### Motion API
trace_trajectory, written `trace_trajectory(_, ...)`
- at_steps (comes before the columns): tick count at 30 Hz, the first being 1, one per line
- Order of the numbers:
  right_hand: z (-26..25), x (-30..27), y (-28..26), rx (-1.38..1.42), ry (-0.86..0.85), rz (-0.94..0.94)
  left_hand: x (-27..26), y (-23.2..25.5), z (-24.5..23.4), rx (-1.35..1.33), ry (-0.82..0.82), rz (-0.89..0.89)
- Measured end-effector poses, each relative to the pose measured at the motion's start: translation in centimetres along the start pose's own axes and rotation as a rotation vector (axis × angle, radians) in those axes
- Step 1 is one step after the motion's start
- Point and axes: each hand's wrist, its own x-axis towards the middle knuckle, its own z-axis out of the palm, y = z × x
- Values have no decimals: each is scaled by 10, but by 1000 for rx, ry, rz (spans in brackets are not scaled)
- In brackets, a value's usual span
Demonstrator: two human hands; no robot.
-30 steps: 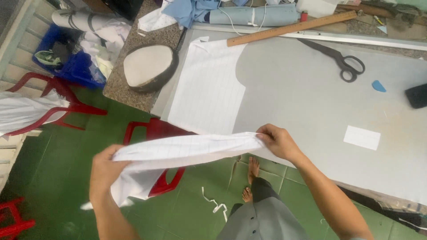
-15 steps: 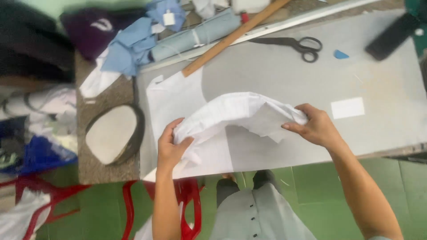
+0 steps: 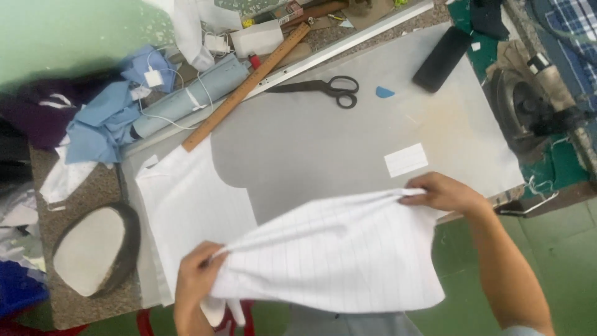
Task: The person marks a white fabric piece using a ruler and chalk, then places a white shirt over it to align the pattern. They cut the fabric along the marked lines using scissors and iron the cut piece to smooth the edges.
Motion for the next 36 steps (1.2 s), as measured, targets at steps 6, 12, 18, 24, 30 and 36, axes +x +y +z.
trace_trajectory(6, -38, 158, 38, 113, 337, -301, 98, 39, 64, 179, 329, -120)
trace_trajectory(12, -8, 161, 75, -278, 1029, -564, 89, 61, 180, 755, 559, 414)
trace_trajectory(18, 38, 104, 203, -750, 783, -630, 37, 10, 267, 740, 145, 336)
trace_trajectory(24, -5, 94, 174, -719, 1094, -136, 44, -5, 260, 785, 91, 207)
trace_trajectory(30, 76, 129, 125, -709, 805, -586, 44, -68, 253, 876, 228, 397)
trace_trajectory(36, 142, 27, 170, -837, 738, -620, -28, -22, 226, 837, 110, 625)
